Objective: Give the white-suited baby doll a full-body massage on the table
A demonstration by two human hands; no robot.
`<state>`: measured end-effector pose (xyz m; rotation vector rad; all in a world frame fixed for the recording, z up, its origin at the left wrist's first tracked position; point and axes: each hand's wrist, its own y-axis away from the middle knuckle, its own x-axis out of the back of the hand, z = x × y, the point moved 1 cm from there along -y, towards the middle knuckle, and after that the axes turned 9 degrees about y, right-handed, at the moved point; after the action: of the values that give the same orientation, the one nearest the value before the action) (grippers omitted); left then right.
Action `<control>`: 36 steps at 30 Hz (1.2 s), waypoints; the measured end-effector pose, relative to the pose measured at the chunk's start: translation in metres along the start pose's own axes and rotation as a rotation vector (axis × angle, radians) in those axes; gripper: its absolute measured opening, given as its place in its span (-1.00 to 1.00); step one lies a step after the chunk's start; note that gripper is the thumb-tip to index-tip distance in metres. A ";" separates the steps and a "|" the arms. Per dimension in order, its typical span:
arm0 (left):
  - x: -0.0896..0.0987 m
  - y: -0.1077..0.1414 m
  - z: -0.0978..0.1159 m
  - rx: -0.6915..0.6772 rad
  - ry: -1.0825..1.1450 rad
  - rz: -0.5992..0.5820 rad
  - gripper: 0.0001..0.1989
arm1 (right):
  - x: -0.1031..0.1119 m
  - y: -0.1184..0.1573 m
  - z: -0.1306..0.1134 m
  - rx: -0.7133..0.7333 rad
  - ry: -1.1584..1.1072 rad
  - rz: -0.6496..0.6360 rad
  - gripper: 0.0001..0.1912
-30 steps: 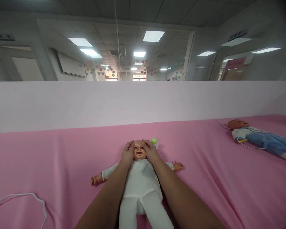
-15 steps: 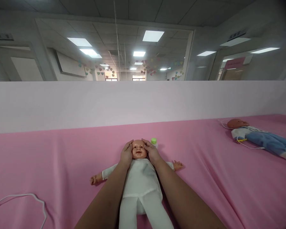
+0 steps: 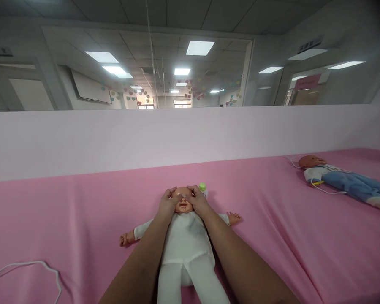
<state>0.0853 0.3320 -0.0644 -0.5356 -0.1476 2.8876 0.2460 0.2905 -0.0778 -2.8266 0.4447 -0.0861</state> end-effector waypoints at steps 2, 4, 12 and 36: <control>0.000 -0.002 -0.002 -0.016 -0.013 0.008 -0.40 | -0.001 0.000 -0.001 0.002 0.025 0.018 -0.44; -0.001 -0.003 -0.003 -0.030 -0.016 0.013 -0.43 | -0.001 -0.002 0.000 0.015 0.041 0.038 -0.48; -0.003 -0.002 -0.002 -0.042 0.016 0.040 -0.54 | -0.001 -0.010 0.011 0.058 -0.050 0.044 -0.61; -0.004 0.004 0.003 -0.040 -0.021 -0.014 -0.44 | 0.001 -0.006 0.009 -0.009 -0.067 0.009 -0.42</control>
<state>0.0876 0.3267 -0.0607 -0.5085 -0.2117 2.8828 0.2497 0.2982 -0.0848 -2.8258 0.4439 0.0130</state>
